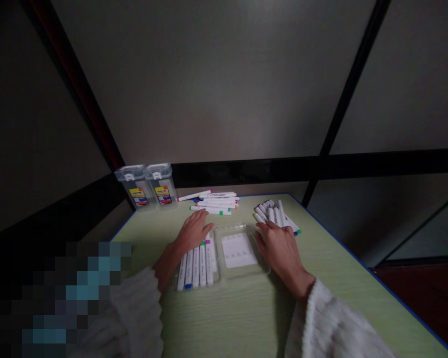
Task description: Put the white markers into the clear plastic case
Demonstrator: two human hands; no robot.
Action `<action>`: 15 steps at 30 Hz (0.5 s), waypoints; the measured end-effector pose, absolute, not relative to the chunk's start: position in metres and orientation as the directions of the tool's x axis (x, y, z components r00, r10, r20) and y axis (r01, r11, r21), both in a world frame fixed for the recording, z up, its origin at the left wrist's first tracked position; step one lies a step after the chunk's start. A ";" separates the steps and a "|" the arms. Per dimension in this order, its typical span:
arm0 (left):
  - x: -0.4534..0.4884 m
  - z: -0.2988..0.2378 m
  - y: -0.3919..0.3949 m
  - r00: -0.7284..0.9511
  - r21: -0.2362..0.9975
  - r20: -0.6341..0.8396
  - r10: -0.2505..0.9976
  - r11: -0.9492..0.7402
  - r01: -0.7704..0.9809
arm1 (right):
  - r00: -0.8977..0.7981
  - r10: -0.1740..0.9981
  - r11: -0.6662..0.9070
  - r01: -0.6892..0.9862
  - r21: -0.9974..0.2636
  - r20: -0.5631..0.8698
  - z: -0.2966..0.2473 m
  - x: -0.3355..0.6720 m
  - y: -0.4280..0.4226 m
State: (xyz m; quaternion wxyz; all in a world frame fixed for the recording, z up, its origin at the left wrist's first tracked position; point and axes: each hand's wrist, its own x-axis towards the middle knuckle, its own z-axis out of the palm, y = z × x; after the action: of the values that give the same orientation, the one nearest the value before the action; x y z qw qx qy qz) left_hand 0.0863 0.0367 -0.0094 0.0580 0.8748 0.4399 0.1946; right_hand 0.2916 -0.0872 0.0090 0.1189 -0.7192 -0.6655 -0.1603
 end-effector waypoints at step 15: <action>0.089 -0.011 0.037 0.545 0.128 0.175 0.820 -0.568 0.813 | -0.014 0.917 0.020 1.000 -0.010 0.398 0.007 0.284 -0.087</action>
State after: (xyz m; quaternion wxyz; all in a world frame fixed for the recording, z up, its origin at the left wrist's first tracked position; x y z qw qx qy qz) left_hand 0.0887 0.0370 -0.0113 0.0159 0.8788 0.4647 0.1078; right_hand 0.2843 -0.0873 0.0072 0.1483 -0.6863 -0.6984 -0.1386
